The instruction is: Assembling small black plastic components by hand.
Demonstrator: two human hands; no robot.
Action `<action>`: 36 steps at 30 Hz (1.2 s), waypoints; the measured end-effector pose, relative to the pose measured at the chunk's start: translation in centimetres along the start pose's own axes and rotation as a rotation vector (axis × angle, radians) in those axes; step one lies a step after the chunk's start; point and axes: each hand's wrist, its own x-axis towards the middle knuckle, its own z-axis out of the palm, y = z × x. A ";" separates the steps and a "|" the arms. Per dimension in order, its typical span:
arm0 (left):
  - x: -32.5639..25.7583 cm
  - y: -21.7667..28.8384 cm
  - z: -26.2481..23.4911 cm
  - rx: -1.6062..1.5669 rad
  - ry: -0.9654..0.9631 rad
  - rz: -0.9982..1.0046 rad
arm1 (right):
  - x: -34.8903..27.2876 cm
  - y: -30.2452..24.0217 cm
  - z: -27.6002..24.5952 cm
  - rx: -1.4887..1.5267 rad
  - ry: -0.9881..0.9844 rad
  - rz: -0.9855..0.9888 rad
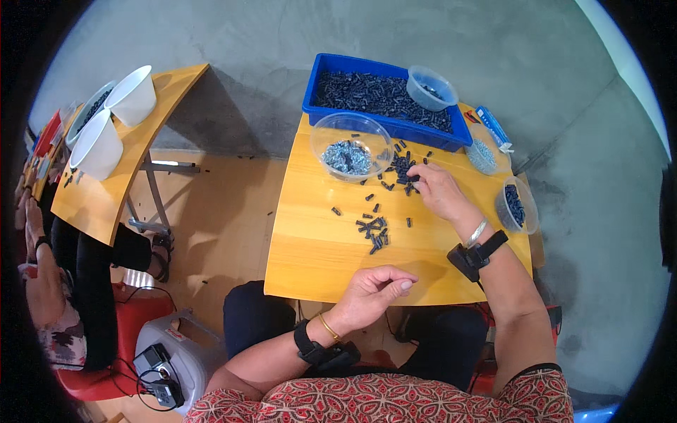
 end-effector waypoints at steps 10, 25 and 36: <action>0.1 -0.1 0.0 0.016 -0.011 0.018 | -0.8 -0.4 0.9 0.012 -0.065 -0.059; 0.2 -0.3 -0.2 -0.046 -0.025 0.001 | 0.8 -2.5 1.4 -0.143 -0.048 -0.061; 0.2 -0.4 0.0 -0.059 -0.039 0.020 | 0.7 -3.2 1.1 -0.286 -0.010 -0.233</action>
